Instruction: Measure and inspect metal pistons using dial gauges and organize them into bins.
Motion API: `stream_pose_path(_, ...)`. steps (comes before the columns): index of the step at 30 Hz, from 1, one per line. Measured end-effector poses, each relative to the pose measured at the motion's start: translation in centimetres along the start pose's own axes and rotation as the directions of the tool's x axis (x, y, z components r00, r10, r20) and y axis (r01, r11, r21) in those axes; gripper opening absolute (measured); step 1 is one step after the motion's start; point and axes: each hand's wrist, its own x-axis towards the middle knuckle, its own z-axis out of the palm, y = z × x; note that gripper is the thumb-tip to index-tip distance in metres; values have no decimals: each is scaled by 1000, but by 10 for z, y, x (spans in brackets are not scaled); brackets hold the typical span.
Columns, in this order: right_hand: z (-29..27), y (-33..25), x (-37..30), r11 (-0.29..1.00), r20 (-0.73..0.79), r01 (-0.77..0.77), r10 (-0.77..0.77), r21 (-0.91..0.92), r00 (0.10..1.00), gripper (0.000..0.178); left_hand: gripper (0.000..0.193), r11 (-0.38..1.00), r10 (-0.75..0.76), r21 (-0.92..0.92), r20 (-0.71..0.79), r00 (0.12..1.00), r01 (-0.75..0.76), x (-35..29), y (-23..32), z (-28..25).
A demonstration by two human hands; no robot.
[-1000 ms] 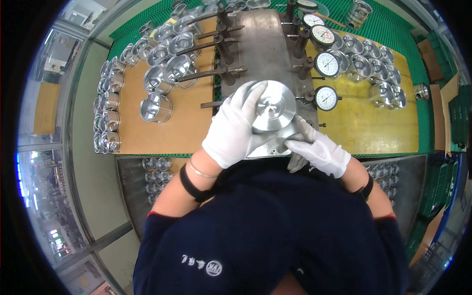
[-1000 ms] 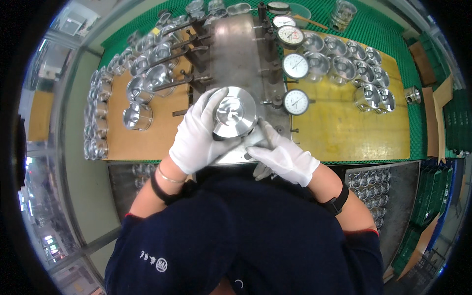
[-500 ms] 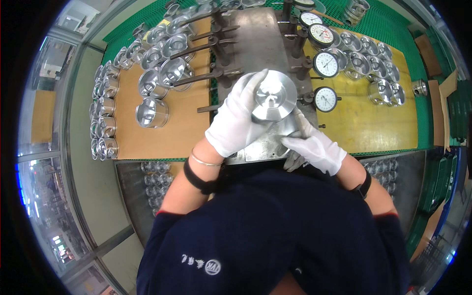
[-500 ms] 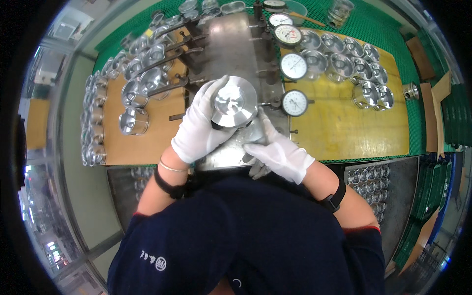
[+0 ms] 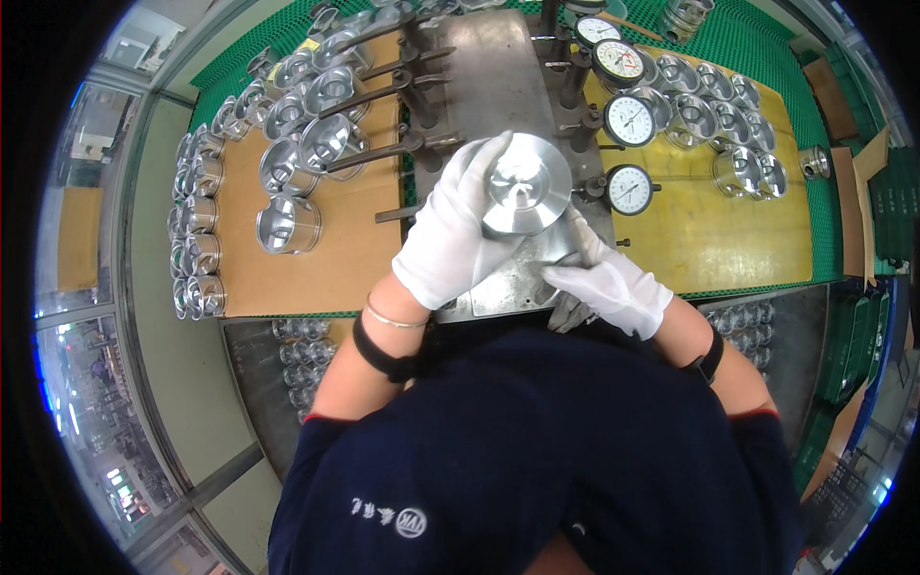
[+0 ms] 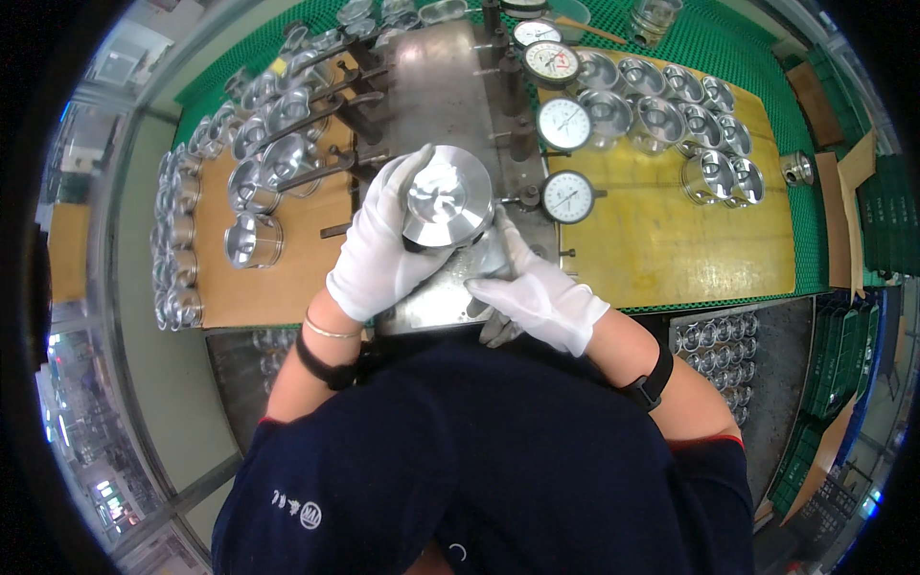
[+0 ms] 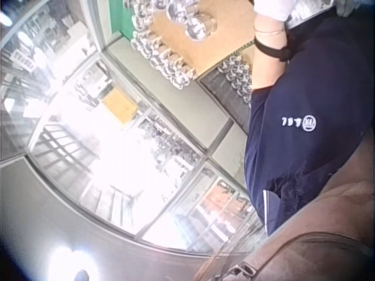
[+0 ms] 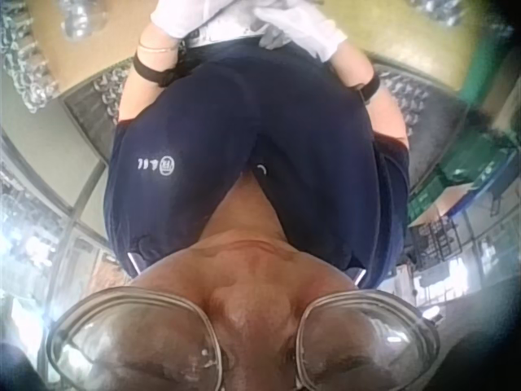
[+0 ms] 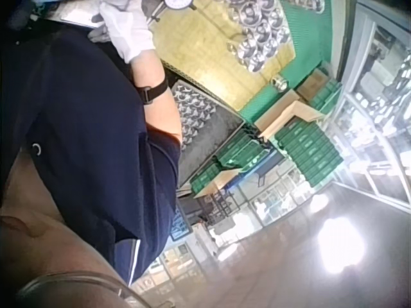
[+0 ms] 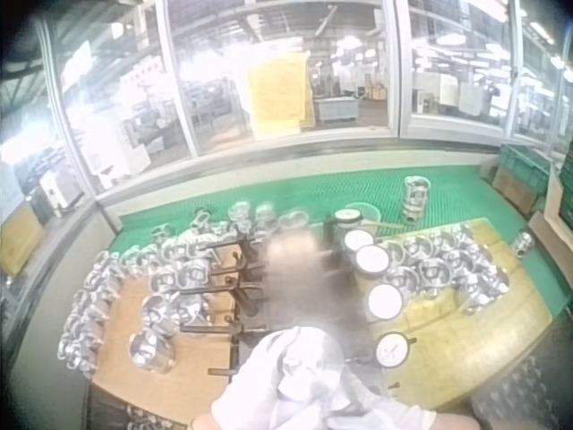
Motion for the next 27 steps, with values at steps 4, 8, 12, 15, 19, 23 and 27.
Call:
stream_pose_path(4, -1, 6, 3, 1000, -2, 23, -23, -3, 1000, 100, 96, 1000, -1, 14, 5, 1000, 1, 0, 0, 0)
stream_pose_path(8, -1, 4, 1, 994, -32, 48, -52, -96, 998, 101, 96, 1000, -3, 10, 6, 1000, 3, 1, 2, 0)
stream_pose_path(12, 5, -21, -7, 975, -91, -74, 55, -211, 994, 102, 94, 1000, -27, 0, 11, 1000, 27, 0, 2, -1)
stream_pose_path(15, 0, -5, -1, 957, -83, 3, -28, -290, 996, 101, 93, 1000, 0, 1, -6, 1000, 0, 0, 1, 0)
stream_pose_path(19, 5, -7, -4, 998, -45, -43, 42, -36, 998, 100, 93, 1000, 16, 1, -8, 1000, -16, 0, 2, 0)
stream_pose_path(23, 4, -9, -2, 997, -34, -8, 6, -74, 999, 100, 92, 1000, -3, 8, 16, 1000, 3, -1, 1, -3)
stream_pose_path(27, -3, 3, 5, 990, -36, 55, -60, -127, 998, 99, 90, 929, -105, -326, 216, 971, 173, 1, -8, -27)
